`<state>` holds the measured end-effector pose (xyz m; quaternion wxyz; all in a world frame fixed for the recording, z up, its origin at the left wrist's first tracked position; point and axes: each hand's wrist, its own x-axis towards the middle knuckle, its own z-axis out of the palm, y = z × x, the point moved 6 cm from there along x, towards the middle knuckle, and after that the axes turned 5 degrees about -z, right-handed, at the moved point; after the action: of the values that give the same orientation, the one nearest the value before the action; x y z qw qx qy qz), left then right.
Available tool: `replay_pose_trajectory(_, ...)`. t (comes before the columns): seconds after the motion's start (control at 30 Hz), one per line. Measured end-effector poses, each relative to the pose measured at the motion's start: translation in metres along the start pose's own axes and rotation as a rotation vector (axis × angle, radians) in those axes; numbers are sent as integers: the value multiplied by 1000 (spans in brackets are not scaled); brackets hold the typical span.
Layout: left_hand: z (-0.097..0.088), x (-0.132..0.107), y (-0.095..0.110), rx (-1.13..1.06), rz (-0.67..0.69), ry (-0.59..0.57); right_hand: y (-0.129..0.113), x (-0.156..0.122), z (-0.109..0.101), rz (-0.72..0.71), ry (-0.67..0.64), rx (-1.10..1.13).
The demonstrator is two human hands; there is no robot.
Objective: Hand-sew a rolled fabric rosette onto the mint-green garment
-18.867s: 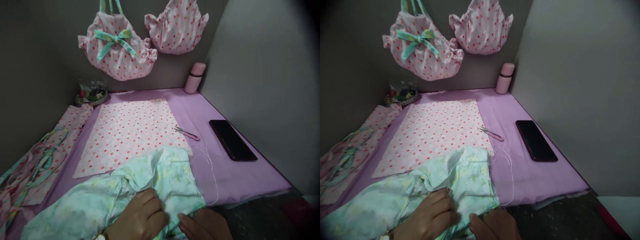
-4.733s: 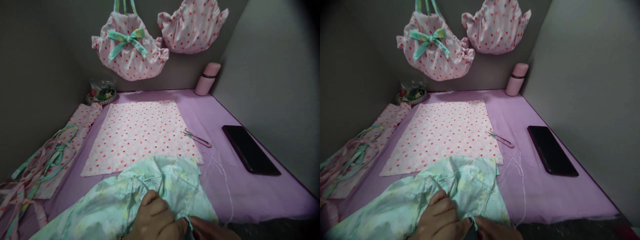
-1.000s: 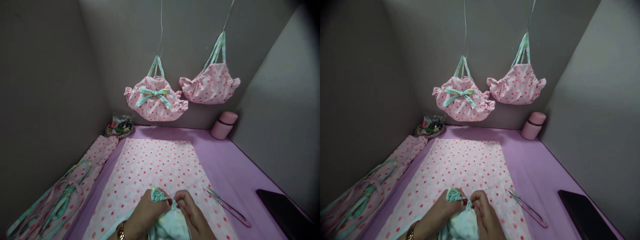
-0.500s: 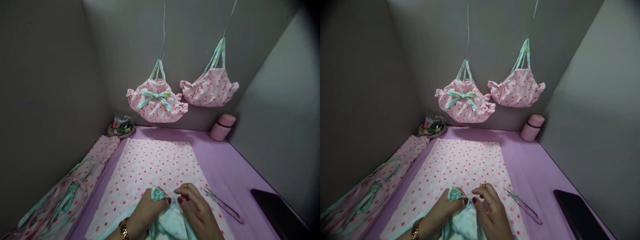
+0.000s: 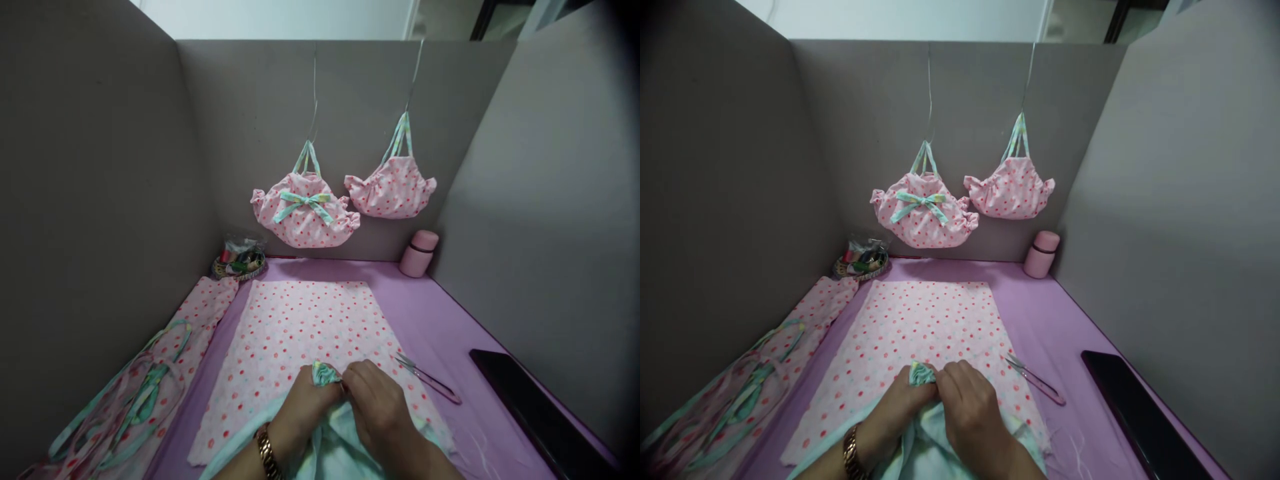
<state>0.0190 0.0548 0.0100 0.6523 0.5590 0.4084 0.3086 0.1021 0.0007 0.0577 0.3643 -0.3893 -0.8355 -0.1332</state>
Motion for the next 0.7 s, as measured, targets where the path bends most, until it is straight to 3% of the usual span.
replay_pose_trajectory(0.1, -2, -3, 6, -14, 6, -6, -7, -1, -1, -84, 83, -27)
replay_pose_trajectory(0.27, -2, -3, 4, -47, -3, 12, -11, 2, -1, -121, 109, -9)
replay_pose_trajectory(0.47, 2, -5, -3, -157, -71, 28, -28, 31, -18, -126, 106, 155)
replay_pose_trajectory(0.53, 1, -6, -4, -205, -93, 21, -19, 45, -29, 44, 163, 254)
replay_pose_trajectory(0.57, 0, -5, -5, -237, -107, 9, -8, 50, -34, 196, 197, 366)
replay_pose_trajectory(0.63, -3, -4, -7, -303, -136, -9, 20, 49, -35, 580, 250, 759)
replay_pose_trajectory(0.7, -5, -3, -10, -359, -159, -12, 42, 41, -38, 848, 261, 1070)
